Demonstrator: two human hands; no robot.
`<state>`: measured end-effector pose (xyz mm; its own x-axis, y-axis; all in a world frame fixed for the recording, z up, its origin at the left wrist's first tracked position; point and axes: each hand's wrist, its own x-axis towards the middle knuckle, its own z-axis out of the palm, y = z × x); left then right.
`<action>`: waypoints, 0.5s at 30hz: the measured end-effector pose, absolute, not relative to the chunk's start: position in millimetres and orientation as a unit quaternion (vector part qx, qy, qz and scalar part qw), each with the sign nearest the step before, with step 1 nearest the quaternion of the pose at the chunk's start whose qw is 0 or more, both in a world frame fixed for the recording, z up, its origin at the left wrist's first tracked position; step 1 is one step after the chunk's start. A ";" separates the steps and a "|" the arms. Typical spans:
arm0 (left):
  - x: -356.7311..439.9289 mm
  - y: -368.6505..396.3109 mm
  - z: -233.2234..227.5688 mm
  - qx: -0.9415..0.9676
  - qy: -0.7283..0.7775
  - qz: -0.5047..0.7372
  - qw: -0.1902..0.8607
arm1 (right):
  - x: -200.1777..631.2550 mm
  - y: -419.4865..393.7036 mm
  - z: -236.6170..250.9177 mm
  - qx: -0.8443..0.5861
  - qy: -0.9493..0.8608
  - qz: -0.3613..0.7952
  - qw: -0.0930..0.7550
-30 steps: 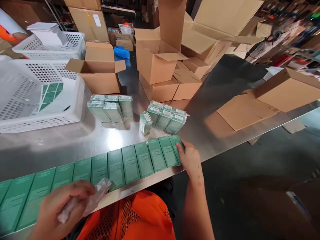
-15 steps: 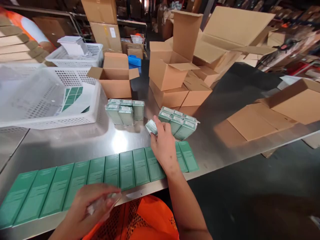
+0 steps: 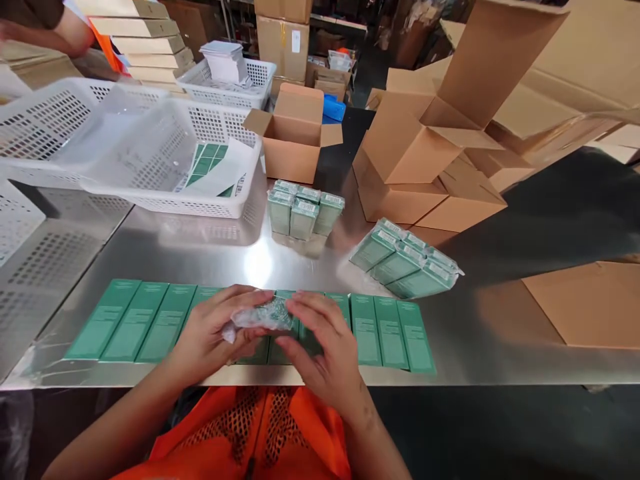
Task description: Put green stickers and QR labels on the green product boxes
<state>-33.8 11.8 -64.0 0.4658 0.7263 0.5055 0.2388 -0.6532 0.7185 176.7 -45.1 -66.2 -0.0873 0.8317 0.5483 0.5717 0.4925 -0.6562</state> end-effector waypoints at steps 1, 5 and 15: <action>-34.9 11.2 -62.9 0.810 0.296 0.425 0.274 | 178.5 -42.5 -61.8 -0.467 -0.742 0.125 0.465; -40.0 10.5 -61.3 0.808 0.276 0.485 0.190 | 178.3 -35.4 -52.0 -0.413 -0.759 0.082 0.496; -44.7 13.4 -51.4 0.819 0.165 0.518 0.186 | 174.5 -21.2 -30.2 -0.354 -0.865 0.015 0.355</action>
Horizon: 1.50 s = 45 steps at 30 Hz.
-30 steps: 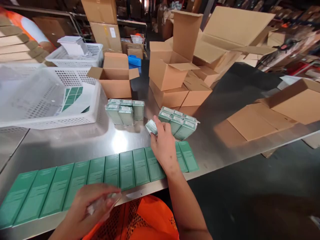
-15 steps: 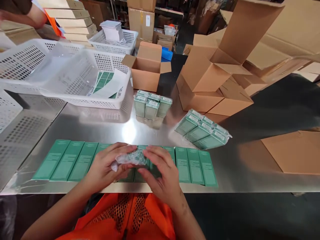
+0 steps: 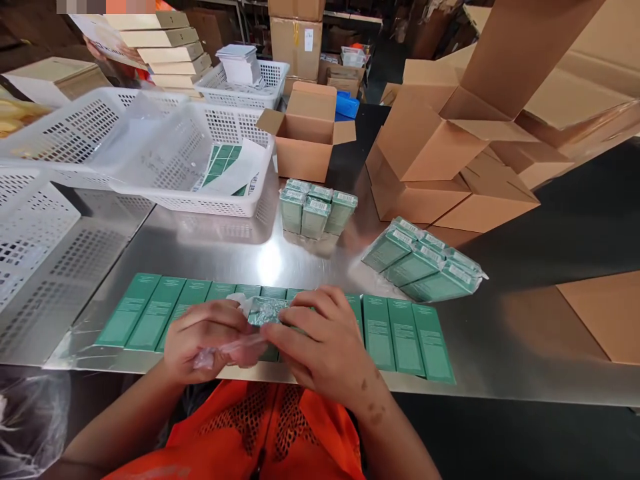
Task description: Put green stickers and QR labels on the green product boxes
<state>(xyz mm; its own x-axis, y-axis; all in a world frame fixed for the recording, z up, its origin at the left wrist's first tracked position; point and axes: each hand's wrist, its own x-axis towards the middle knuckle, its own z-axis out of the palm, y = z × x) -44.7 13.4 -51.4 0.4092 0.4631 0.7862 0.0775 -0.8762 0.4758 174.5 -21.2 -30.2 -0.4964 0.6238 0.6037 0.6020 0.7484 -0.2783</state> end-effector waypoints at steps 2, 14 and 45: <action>-45.6 14.5 -52.6 0.831 0.157 0.515 0.144 | 175.2 -21.3 -29.8 -0.333 -0.869 0.015 0.366; -60.5 15.1 -51.8 0.906 0.130 0.388 -0.109 | 161.1 -33.3 -11.2 -0.310 -0.881 -0.100 0.344; -48.5 3.6 -96.2 0.920 0.316 0.224 0.056 | 186.9 -20.9 -44.9 -0.499 -0.768 0.301 0.266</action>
